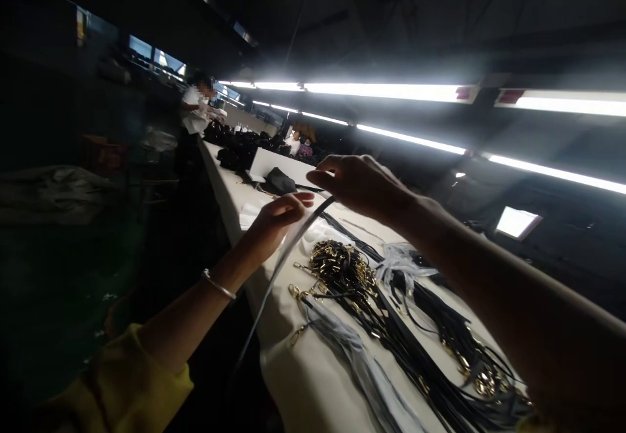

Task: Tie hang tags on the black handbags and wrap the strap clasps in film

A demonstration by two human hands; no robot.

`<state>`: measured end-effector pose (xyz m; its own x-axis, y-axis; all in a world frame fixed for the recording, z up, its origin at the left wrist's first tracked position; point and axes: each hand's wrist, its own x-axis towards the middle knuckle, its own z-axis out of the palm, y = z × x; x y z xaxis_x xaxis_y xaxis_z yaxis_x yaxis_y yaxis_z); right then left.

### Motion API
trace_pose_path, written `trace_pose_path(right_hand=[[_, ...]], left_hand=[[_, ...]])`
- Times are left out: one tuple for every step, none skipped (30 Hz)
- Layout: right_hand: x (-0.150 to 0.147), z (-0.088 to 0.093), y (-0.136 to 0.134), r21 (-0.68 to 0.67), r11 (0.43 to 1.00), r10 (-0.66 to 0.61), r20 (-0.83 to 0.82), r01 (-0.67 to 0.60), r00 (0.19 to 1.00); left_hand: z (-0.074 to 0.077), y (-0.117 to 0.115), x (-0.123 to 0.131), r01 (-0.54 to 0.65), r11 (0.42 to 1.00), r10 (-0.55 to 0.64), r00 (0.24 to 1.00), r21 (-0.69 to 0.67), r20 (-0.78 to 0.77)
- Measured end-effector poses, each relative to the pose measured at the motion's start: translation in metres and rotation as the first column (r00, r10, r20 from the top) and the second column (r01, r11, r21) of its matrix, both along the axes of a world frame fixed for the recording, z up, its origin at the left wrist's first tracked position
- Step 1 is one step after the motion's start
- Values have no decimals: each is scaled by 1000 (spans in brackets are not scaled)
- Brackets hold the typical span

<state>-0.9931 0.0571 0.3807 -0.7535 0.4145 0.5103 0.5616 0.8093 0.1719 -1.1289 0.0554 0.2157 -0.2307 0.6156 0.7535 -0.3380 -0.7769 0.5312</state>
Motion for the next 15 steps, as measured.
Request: trace_pose_path(right_hand=[[-1,-11,0,-71,997,17,-6,-18,1000],[0,-22,0,-179,983,28,-46,-36,999],[2,-32,0,-309,949,32,-124,-69,992],[5,-42,0,-431,893,33,-227,-131,973],[10,-49,0,-527,821,32,-340,-218,940],[18,-55,1,-590,746,18,-444,-307,896],[28,-59,2,-622,685,-14,-530,-378,848],[41,-61,3,-625,658,-54,-597,-421,800],[59,-61,6,-606,668,-99,-648,-432,756],[81,-60,10,-576,705,-145,-689,-414,710],[107,-60,14,-536,763,-199,-726,-360,659],[137,-59,17,-498,823,-256,-756,-275,602],[171,-60,20,-467,867,-311,-780,-175,543],[208,-62,20,-454,890,-381,-791,-43,479],[247,-66,17,-456,887,-443,-794,75,417]], left_hand=[[12,2,6,-25,999,25,1000,34,3],[23,3,12,-42,998,42,999,53,-3],[32,5,18,-46,997,47,999,59,-11],[39,6,25,-33,998,34,999,58,-16],[42,7,33,5,999,-4,1000,54,-15],[42,7,41,72,996,-71,997,50,-16],[36,7,50,161,986,-160,987,41,-23],[24,6,60,269,963,-268,962,17,-43],[6,4,70,385,922,-387,919,-32,-79],[-18,1,80,500,857,-514,847,-126,-134],[-48,-3,89,572,780,-620,763,-252,-186],[-83,-9,96,611,687,-719,648,-393,-251],[-121,-17,101,574,574,-809,504,-584,-300],[-160,-24,103,475,480,-864,399,-737,-306],[-198,-32,101,347,457,-869,370,-819,-328]])
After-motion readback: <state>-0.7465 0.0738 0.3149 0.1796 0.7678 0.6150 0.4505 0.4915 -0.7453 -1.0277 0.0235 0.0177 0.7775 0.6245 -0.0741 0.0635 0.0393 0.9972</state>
